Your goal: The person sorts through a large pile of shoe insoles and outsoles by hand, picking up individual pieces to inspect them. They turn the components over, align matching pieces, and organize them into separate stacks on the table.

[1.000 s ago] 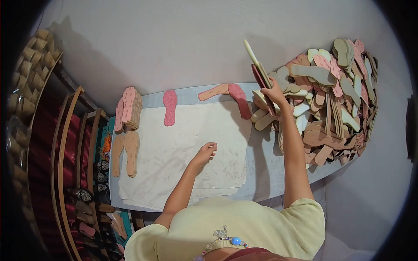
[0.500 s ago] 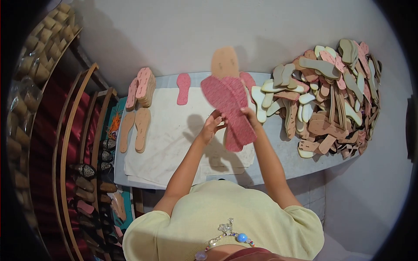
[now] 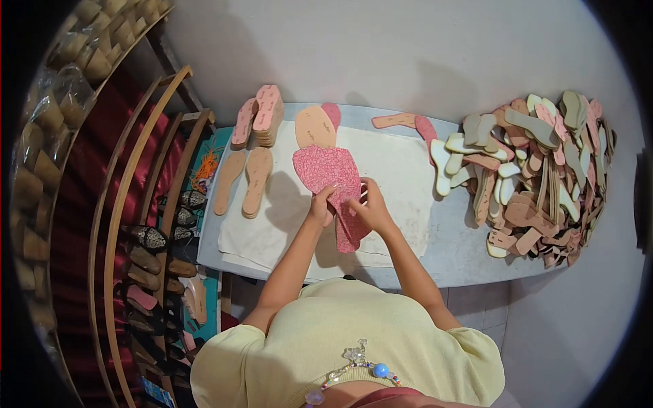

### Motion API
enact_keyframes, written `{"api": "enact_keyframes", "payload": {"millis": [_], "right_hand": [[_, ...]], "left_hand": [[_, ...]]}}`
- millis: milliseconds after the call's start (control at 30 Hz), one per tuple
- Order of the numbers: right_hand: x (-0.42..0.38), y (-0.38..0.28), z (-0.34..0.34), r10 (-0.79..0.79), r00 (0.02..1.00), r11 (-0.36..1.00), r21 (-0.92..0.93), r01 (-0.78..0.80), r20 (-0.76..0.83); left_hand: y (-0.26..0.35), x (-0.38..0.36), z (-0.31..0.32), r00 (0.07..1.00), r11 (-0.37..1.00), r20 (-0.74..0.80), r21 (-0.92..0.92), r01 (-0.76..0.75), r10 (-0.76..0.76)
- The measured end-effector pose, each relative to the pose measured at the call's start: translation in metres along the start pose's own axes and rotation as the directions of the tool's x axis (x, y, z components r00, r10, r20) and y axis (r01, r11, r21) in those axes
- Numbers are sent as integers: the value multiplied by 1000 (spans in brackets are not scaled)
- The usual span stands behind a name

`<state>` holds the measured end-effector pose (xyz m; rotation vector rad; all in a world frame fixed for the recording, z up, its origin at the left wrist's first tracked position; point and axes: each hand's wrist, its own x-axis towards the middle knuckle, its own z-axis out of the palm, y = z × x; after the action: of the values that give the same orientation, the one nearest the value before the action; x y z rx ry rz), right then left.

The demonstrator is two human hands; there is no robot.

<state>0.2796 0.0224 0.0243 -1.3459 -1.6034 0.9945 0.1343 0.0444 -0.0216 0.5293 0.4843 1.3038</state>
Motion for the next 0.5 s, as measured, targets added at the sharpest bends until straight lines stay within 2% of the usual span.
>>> {"api": "enact_keyframes", "payload": {"millis": [33,100,167,300,400,467,500], "right_hand": [[-3,-3,11,-194,981,977,-86,193,-5],[-7,-10,33,-234,972,961,-145,236,32],[-7,-17,54,-302,953,927,-235,292,-6],[-9,-42,81,-268,961,907,-319,273,61],[-2,-55,100,-189,981,949,-245,196,52],[3,-69,110,-86,995,977,-193,94,54],[5,-70,116,-83,995,977,-193,92,51]], "left_hand": [[10,-4,-1,1000,1000,-5,-1,30,-30],[31,-12,-6,998,998,-10,0,60,-60],[51,-24,-18,987,989,61,-9,147,-146],[80,-36,-36,973,984,147,-5,179,-176],[87,-36,-77,979,981,90,88,175,-183],[79,-24,-124,954,980,222,69,189,-199],[85,-25,-123,954,979,223,69,192,-202]]}}
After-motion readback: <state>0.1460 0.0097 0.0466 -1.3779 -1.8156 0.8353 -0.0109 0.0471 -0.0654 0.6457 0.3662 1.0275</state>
